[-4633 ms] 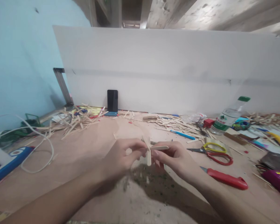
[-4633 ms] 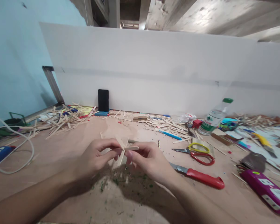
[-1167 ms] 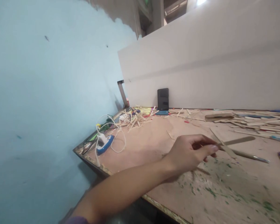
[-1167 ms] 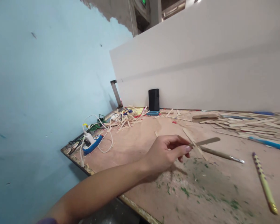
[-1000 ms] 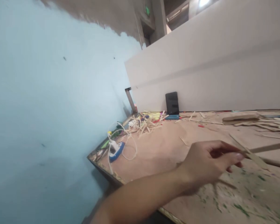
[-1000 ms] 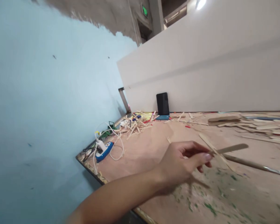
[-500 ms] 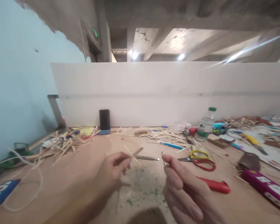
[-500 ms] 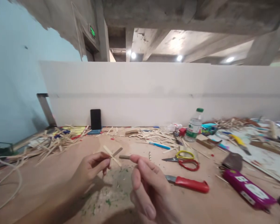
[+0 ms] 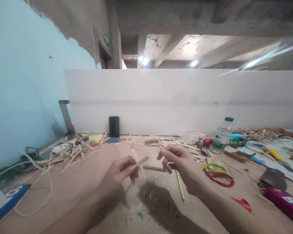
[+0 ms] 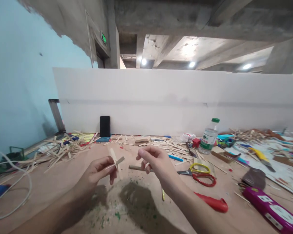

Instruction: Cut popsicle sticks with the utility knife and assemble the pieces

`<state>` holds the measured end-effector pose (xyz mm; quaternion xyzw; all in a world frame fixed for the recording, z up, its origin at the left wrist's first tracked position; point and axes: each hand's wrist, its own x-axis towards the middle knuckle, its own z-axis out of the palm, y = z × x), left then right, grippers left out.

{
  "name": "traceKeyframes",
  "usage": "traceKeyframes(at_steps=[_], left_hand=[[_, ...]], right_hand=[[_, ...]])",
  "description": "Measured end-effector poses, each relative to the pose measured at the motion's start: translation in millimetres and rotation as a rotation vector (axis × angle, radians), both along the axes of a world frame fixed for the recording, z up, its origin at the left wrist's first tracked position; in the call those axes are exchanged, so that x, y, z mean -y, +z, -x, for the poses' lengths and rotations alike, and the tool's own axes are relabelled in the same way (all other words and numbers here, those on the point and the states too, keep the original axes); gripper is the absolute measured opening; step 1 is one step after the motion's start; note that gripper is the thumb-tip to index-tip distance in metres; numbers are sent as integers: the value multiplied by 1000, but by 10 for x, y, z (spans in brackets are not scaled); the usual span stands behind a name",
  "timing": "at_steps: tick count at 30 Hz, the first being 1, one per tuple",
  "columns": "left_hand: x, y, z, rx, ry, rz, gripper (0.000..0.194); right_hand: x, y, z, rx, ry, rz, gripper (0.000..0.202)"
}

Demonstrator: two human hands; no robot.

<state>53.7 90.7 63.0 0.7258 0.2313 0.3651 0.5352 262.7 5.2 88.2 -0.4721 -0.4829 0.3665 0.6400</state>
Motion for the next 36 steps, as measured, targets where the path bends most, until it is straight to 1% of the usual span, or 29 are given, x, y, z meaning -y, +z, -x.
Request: traceKeyframes(at_steps=[1,3,5,7,10,12,15,17,20,24,27,29,31,33,36], left_hand=[[6,-7,-4,11,-5,7,40],[17,-49,-26,52,-22,66,43],[23,-108,-60,97,-36,158,47],[29,-159,-94,133,-32,269,54],[51,-193,-136,120,-40,445,62],[71,-202,-156,81,-68,497,63],[94,-227,-180,53,-97,520,60],[109,-244,-193,42,-118,543,59],[130,-254,-204,25,-137,565,62],[134,-254,-196,-1,-104,539,59],[138,-242,-188,-3,-99,534,56],[148,-223,-184,19,-119,549,55],[156,-204,-178,43,-148,565,54],[156,-193,-166,45,-180,552,53],[150,-193,-141,15,-182,494,52]], right_hand=[[-58,-8,-16,74,31,21,37],[-123,-56,-15,151,65,15,28],[-137,-134,11,229,70,-40,30],[-125,-220,38,361,116,-76,34],[-97,-298,55,456,182,-35,33],[-83,-302,52,459,194,-21,29],[-79,-277,46,458,246,-15,19],[-88,-277,43,444,274,-13,18],[-103,-321,34,406,293,2,19],[-111,-401,15,352,281,11,14],[-107,-435,21,234,295,52,14],[-103,-448,34,124,317,85,18],[-95,-454,47,69,345,95,22],[-79,-450,53,140,345,57,20],[-47,-428,40,374,277,-45,17]])
